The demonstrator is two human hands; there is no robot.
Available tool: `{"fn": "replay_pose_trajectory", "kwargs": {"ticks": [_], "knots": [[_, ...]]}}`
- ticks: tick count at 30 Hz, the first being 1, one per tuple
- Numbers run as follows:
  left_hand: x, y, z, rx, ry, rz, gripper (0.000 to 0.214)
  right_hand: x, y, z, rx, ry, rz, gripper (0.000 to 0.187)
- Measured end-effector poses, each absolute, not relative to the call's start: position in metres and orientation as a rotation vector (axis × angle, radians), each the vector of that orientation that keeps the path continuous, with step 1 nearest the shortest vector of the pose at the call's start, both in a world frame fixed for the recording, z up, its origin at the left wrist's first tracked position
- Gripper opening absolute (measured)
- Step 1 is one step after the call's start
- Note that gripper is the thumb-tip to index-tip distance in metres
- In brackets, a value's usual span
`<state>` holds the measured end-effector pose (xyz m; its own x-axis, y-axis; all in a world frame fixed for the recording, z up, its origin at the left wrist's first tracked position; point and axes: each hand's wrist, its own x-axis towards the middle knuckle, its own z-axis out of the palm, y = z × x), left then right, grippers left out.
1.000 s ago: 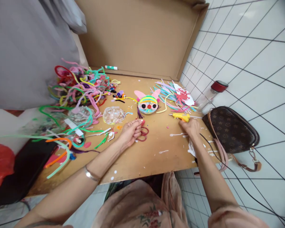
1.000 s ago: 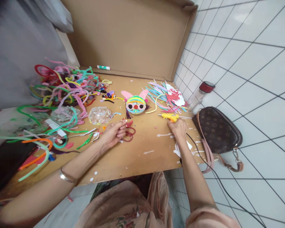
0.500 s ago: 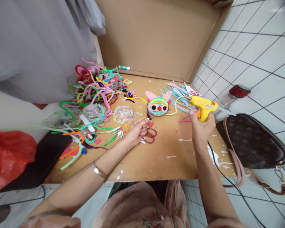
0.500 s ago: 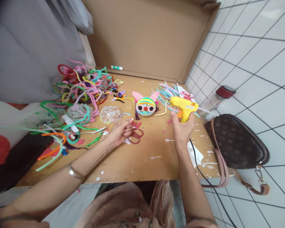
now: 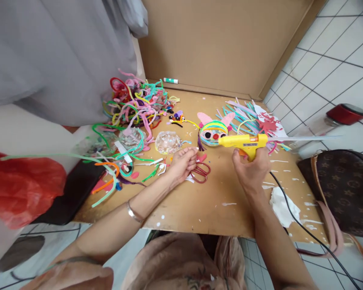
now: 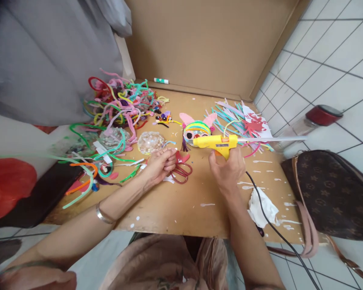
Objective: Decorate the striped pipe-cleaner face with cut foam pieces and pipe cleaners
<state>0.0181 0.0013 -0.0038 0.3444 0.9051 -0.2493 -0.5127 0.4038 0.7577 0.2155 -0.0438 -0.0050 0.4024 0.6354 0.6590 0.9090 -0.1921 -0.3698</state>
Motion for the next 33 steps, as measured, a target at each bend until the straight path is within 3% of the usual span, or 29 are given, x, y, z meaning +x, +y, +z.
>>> {"fn": "replay_pose_trajectory", "kwargs": {"ticks": [8,18,33], "knots": [[0.019,0.001,-0.007,0.62,0.732,0.979,0.04,0.235,-0.034,-0.002,-2.143,-0.987,-0.349,0.026],[0.021,-0.002,-0.009,0.637,0.735,0.978,0.028,0.214,-0.041,-0.016,-2.05,-1.434,-0.308,0.023],[0.023,-0.006,-0.007,0.759,0.837,1.062,0.019,0.213,-0.041,-0.027,-1.934,-1.481,-0.549,0.023]]}}
